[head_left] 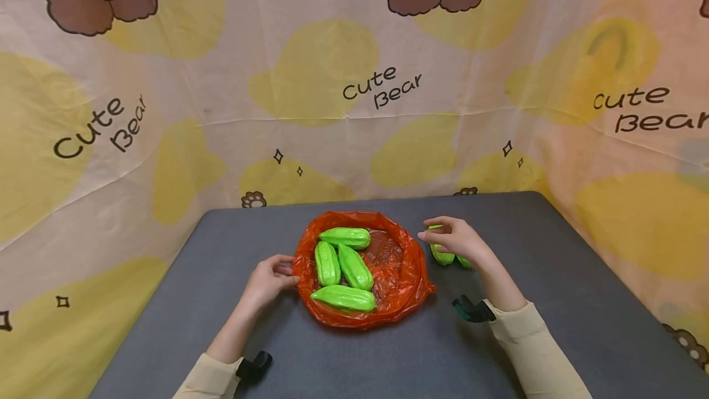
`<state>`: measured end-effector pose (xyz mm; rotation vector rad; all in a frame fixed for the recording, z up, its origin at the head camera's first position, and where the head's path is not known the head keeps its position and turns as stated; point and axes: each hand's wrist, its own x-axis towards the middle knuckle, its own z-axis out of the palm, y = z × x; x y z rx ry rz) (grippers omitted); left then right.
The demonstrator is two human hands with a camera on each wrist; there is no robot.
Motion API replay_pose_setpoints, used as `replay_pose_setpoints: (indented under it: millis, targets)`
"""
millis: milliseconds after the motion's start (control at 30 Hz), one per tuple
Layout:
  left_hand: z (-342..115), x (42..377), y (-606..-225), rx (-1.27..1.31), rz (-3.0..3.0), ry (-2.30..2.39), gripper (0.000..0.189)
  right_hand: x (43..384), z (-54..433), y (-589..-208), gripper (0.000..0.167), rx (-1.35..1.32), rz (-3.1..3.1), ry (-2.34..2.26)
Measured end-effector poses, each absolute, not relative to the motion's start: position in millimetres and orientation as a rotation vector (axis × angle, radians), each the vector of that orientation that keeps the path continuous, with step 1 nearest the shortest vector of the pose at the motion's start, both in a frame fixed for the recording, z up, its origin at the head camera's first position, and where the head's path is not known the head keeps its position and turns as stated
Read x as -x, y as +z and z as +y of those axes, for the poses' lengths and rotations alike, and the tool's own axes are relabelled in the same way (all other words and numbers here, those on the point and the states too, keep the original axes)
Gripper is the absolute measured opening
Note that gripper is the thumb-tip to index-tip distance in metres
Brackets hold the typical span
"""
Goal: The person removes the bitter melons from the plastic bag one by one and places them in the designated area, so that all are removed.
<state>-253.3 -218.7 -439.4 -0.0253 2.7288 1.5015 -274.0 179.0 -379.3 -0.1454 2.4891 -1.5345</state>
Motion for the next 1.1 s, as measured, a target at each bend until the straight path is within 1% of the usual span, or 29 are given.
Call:
replay_pose_setpoints:
  millis: [500, 800, 967, 1100]
  targets:
    - [-218, 252, -439, 0.045, 2.750, 1.481, 0.043, 273, 152, -386, 0.056, 0.215, 2.495, -1.497]
    - [-218, 249, -440, 0.028, 2.754, 1.478, 0.044, 266, 138, -393, 0.053, 0.301, 2.531, -1.431]
    - [-218, 249, -440, 0.019, 2.761, 1.475, 0.044, 262, 126, -395, 0.048, 0.285, 2.547, -1.406]
    - [-218, 251, -440, 0.015, 2.761, 1.469, 0.044, 262, 117, -397, 0.049, 0.284, 2.539, -1.404]
